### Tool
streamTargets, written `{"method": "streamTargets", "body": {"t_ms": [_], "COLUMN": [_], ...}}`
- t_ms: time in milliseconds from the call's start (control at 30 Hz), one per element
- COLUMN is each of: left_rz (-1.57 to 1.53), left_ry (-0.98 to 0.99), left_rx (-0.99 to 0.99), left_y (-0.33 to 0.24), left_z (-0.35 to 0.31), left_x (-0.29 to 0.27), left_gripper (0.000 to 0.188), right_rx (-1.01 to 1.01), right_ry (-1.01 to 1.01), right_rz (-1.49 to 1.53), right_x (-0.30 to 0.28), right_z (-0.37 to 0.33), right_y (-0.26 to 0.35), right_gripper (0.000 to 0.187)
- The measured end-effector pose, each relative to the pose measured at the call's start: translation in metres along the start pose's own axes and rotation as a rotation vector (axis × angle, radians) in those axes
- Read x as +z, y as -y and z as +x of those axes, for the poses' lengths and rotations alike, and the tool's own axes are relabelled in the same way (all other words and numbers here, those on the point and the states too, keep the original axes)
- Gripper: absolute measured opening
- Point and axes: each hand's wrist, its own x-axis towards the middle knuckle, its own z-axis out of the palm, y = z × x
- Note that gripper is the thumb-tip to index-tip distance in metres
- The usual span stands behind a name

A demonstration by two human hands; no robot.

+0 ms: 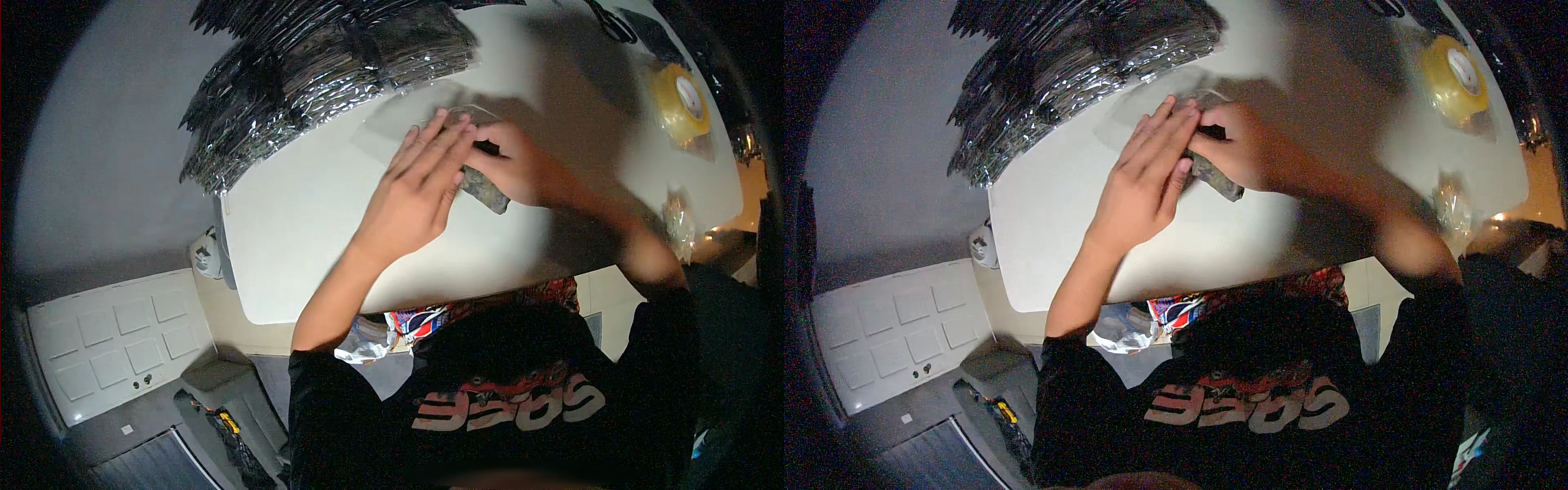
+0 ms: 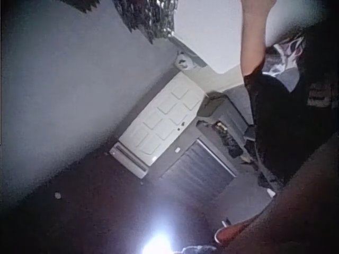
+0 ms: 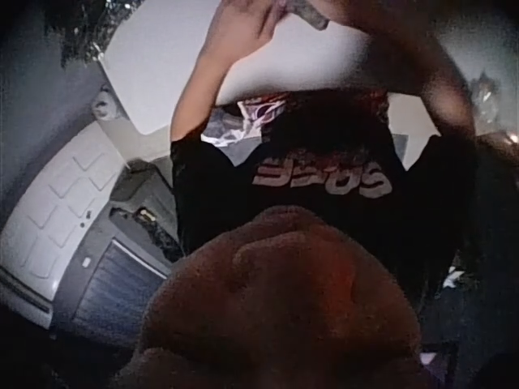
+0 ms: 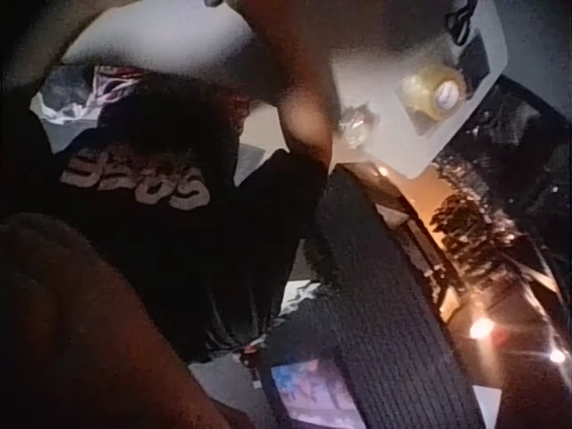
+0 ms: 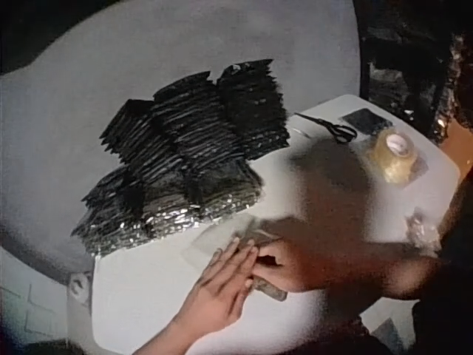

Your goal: Folding camouflage fabric items and placing them in plastic bags.

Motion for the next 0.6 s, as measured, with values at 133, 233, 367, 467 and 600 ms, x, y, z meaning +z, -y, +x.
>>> {"method": "streamTargets", "body": {"t_ms": [133,233,367,467,600], "left_rz": [0.044,0.086,0.016,-0.104,-0.204], "left_ry": [-0.032,-0.106,-0.158,-0.228,-0.244], "left_rx": [0.030,0.024,-0.038,-0.013,-0.010], "left_y": [-0.015,-0.024,-0.030,-0.034,-0.039], "left_z": [0.000,0.004,0.004,0.002,-0.006], "left_x": [0.004,0.008,0.003,-0.001,-0.002], "left_gripper": [0.055,0.060,0.057,0.055,0.054], "right_rx": [-0.128,-0.352,-0.552,-0.536,-0.656], "right_ry": [-0.063,-0.038,-0.113,-0.022,0.055], "right_rz": [-0.189,-0.619,-0.796,-0.880,-0.830], "right_x": [0.004,0.008,0.009,0.003,0.006], "right_z": [0.000,-0.003,-0.012,-0.019,-0.013], "right_y": [0.002,-0.001,-0.006,-0.016,-0.034], "right_gripper": [0.026,0.027,0.036,0.047,0.057]}}
